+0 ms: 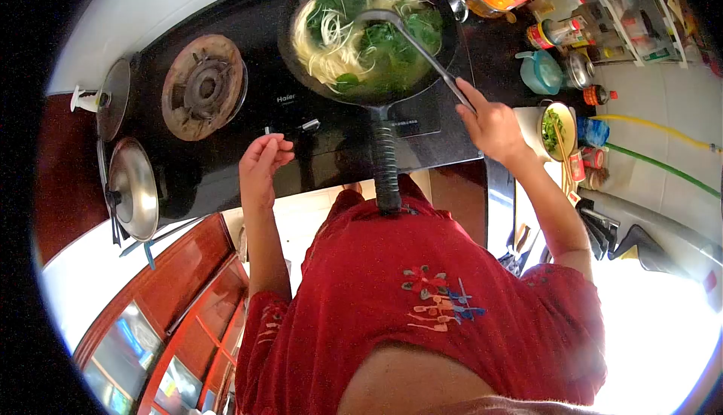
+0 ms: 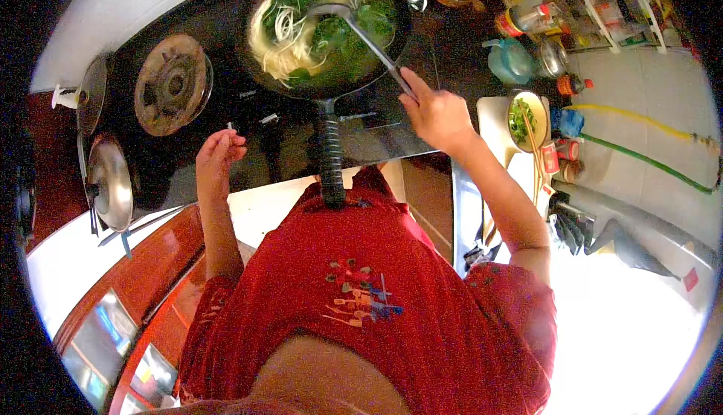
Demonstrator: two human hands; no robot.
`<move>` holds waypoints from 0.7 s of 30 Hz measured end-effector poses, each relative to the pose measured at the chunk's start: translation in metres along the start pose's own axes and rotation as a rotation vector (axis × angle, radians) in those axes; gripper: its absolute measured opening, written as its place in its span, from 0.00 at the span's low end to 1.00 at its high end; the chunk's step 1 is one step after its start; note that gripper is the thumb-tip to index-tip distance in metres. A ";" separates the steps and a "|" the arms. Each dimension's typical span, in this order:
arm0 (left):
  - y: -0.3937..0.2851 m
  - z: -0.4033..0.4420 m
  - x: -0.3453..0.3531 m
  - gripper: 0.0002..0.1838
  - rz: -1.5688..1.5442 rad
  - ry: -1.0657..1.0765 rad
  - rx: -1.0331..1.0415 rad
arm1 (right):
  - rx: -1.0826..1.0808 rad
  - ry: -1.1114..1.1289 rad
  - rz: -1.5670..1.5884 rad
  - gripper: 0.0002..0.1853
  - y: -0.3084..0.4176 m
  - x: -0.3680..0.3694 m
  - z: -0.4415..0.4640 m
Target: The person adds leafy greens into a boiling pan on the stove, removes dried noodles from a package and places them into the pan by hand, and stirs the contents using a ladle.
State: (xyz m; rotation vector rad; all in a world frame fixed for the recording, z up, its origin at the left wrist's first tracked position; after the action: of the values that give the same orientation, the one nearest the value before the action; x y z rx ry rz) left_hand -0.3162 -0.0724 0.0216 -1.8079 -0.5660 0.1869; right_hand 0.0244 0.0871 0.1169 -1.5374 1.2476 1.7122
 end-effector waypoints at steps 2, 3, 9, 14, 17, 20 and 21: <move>-0.002 0.001 0.005 0.13 -0.001 0.014 0.004 | 0.006 0.030 0.003 0.24 0.005 -0.007 -0.016; -0.002 0.003 0.007 0.13 0.008 0.026 0.002 | 0.013 0.045 -0.002 0.25 0.006 -0.008 -0.027; -0.006 0.005 0.013 0.13 0.043 0.054 0.007 | 0.067 0.075 -0.004 0.26 0.006 -0.021 -0.074; -0.004 0.007 0.014 0.13 0.054 0.083 0.002 | 0.103 0.032 0.106 0.24 0.003 -0.047 -0.090; -0.004 0.006 0.013 0.13 0.062 0.070 0.013 | 0.103 -0.010 0.227 0.22 0.001 -0.069 -0.092; -0.003 0.005 0.008 0.13 0.059 0.056 0.017 | 0.200 0.005 0.317 0.22 -0.007 -0.087 -0.089; -0.002 0.005 0.006 0.13 0.060 0.051 0.015 | 0.051 -0.114 0.352 0.21 -0.006 -0.090 -0.084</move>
State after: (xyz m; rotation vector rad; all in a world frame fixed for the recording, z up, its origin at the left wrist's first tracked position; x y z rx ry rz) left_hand -0.3132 -0.0646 0.0231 -1.8114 -0.4739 0.1849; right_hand 0.0896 0.0335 0.2068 -1.2251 1.5586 1.9354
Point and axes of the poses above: each hand's wrist, its own z-axis towards the middle knuckle, its own x-axis out of the palm, y = z × x, the point moved 5 cm from there along z, towards the middle knuckle, and after that the axes turned 5 degrees about x, right-handed, at the moved point
